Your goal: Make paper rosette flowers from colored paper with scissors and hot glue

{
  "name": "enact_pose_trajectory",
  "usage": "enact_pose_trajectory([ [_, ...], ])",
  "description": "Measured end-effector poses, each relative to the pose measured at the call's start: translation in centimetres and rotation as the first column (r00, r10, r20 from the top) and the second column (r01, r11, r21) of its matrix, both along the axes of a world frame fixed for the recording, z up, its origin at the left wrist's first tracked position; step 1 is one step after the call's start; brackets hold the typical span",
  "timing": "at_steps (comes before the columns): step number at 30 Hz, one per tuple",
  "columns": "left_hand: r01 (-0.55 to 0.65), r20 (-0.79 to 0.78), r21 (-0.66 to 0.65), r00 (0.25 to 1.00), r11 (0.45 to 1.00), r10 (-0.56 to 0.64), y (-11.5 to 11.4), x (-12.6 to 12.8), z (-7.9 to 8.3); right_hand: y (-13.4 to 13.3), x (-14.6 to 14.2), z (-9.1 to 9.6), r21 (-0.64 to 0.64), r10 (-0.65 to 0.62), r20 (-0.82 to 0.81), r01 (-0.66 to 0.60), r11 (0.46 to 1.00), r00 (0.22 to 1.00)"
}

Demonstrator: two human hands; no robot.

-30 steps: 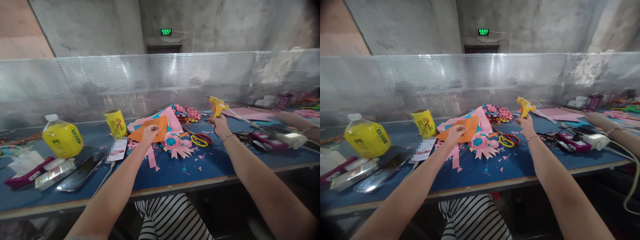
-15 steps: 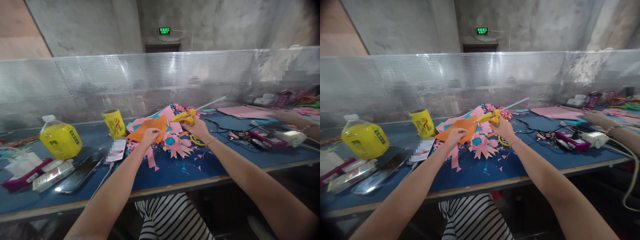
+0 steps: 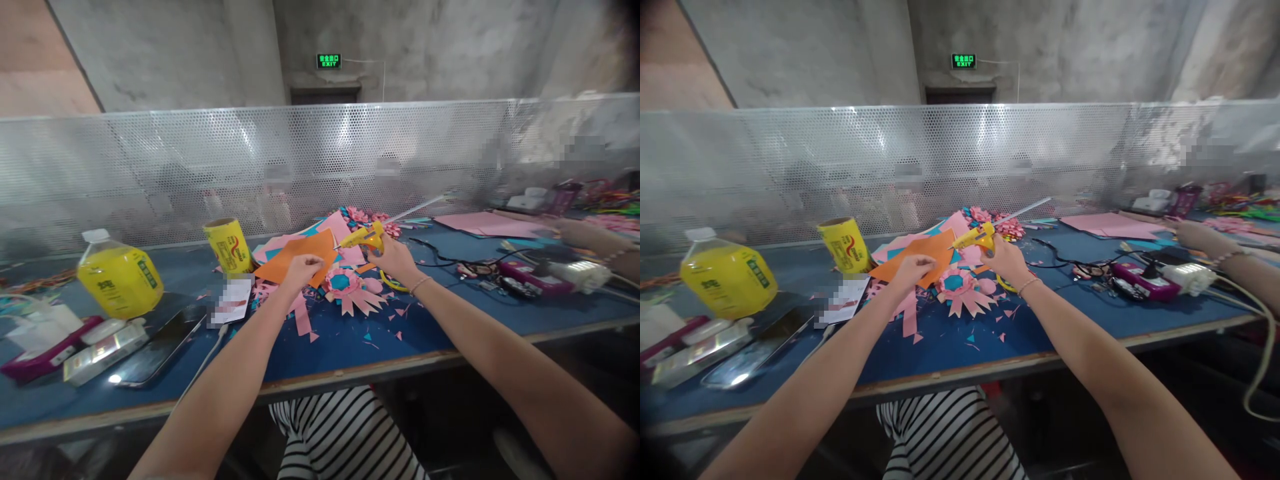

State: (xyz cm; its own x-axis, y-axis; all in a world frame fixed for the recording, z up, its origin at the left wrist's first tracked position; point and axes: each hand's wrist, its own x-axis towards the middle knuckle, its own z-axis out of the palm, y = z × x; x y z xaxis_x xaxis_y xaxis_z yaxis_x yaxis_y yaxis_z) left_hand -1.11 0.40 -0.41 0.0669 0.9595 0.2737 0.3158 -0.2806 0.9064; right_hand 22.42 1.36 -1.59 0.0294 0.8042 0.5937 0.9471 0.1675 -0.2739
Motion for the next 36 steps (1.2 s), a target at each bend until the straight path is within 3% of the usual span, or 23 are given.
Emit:
enact_pose_trajectory([
  [19,0.029,0.036,0.041,0.999,0.999,-0.030,0.21,-0.21,-0.30,-0.23,0.03,0.38,-0.037,0.021,0.041,-0.019,0.999,0.999],
  [28,0.020,-0.034,-0.004,0.999,1.000,-0.020,0.16,-0.09,-0.11,-0.20,-0.04,0.27,-0.032,0.023,0.050,-0.021,0.999,0.998],
  [36,0.022,0.069,0.045,0.997,0.999,-0.025,0.54,-0.28,-0.34,-0.08,0.16,0.29,-0.039,0.013,0.058,-0.010,0.999,0.998],
])
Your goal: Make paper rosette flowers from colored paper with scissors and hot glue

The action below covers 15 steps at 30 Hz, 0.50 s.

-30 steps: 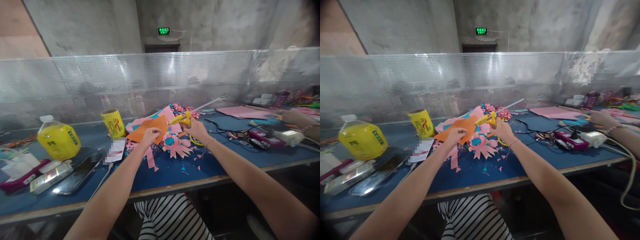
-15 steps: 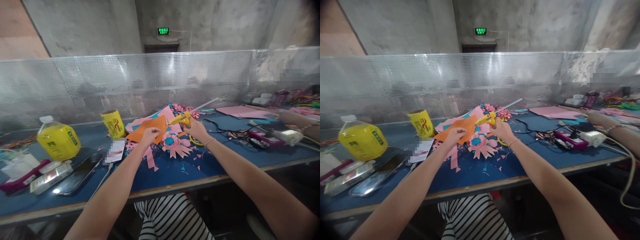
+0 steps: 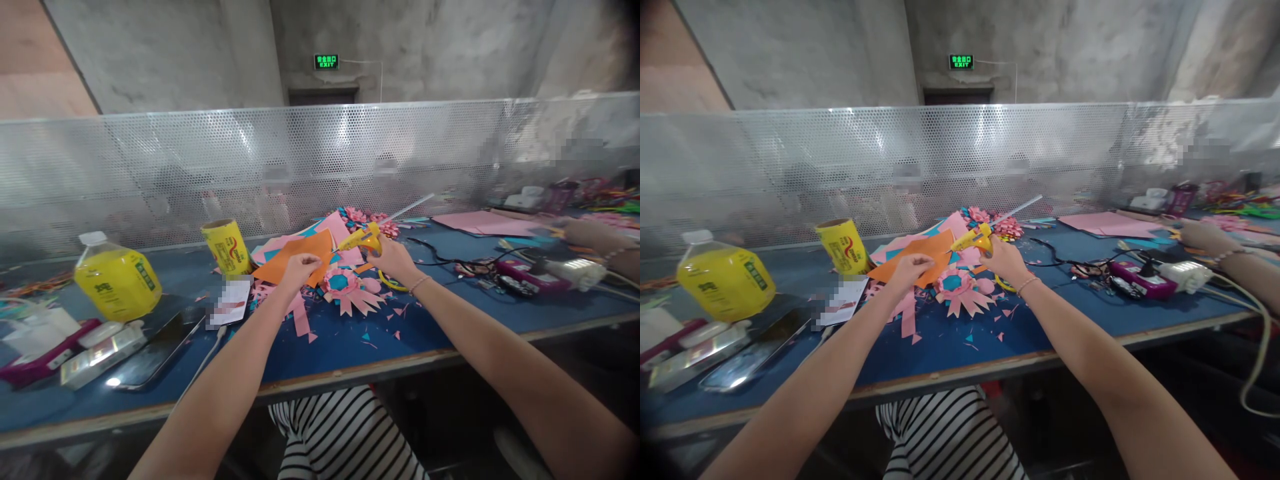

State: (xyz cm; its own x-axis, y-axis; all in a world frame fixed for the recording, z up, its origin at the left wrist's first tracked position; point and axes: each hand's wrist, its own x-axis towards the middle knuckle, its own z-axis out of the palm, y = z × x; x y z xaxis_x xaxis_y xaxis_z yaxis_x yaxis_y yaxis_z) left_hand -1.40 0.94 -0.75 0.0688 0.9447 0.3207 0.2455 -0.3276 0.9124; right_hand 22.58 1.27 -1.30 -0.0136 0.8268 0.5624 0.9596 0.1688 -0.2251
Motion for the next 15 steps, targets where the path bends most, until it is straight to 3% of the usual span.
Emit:
enact_pose_trajectory([
  [15,-0.013,-0.062,0.019,0.998,1.000,0.015,0.32,-0.28,-0.30,-0.38,0.17,0.32,0.018,0.002,-0.021,-0.002,1.000,1.000],
])
